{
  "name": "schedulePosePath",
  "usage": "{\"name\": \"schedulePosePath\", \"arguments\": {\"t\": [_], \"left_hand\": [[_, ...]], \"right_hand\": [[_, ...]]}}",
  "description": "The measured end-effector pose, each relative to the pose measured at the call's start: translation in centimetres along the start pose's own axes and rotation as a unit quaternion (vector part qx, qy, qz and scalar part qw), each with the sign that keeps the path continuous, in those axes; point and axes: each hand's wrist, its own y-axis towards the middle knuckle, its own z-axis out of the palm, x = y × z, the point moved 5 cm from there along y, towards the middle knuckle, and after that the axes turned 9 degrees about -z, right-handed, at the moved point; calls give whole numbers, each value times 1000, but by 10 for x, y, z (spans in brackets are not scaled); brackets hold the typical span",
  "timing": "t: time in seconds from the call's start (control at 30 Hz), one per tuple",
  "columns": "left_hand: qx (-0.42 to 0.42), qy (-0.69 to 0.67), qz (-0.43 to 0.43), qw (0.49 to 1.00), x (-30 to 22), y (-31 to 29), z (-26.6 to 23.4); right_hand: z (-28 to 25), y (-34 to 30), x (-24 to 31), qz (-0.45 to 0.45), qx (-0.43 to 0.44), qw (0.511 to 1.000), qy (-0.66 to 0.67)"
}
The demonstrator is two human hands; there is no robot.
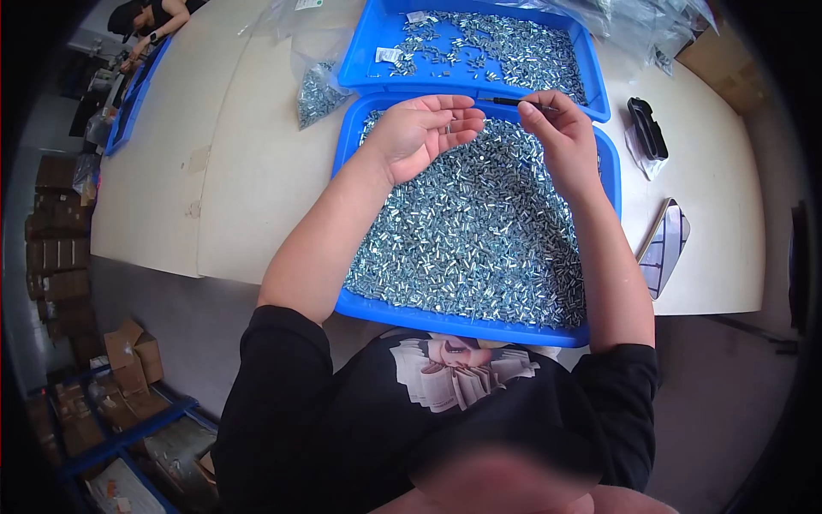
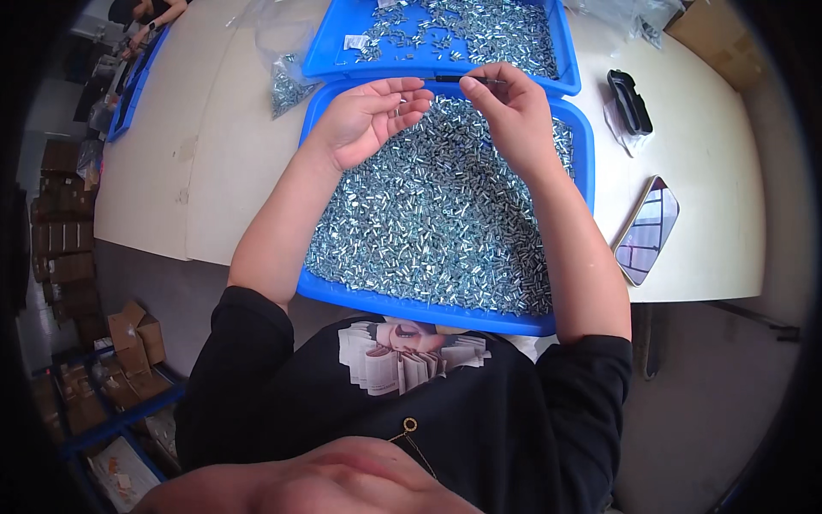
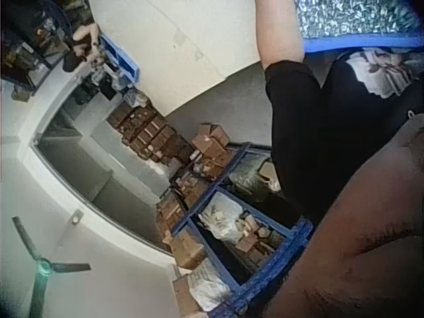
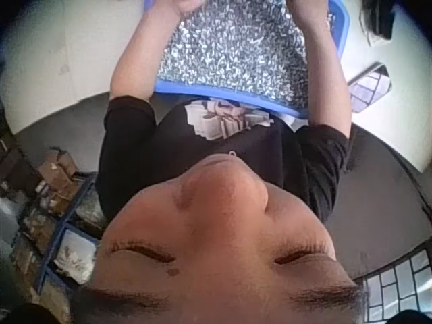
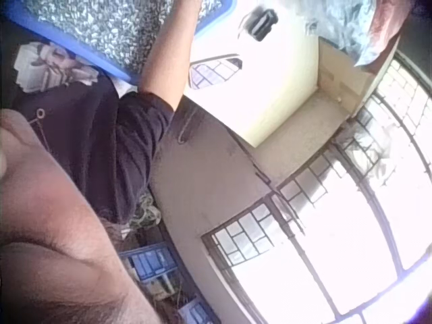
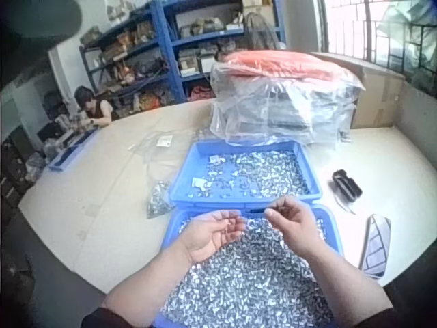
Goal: Assembling small silver components onto a black plastic piece at a workbench in a factory setting.
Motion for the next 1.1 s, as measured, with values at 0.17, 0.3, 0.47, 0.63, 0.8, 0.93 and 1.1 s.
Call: {"name": "schedulePosePath", "arguments": {"t": [0.17,0.3,0.47,0.63,0.8,0.93,1.1], "left_hand": [[-25,26,-14,999,2,1,-7],[19,15,-44,999,4,-1,-5],[24,37,-27,999,2,-5,8],[-56,109,16,992,0,-5,6],[-177,429,185,866,-10,-9,8],[-220,504,253,796,-17,-18,14],[-218,544,312,748,-18,-22,19]], "right_hand": [[4,-1,2,-10,16,1000,-7],[5,-2,1,-1,29,999,-21],[4,-2,0,0,29,999,-29],[4,-2,0,7,38,998,-43],[4,-2,7,-10,46,996,-75],[12,-4,20,-107,75,977,-170],[16,-6,27,-133,103,962,-217]]}}
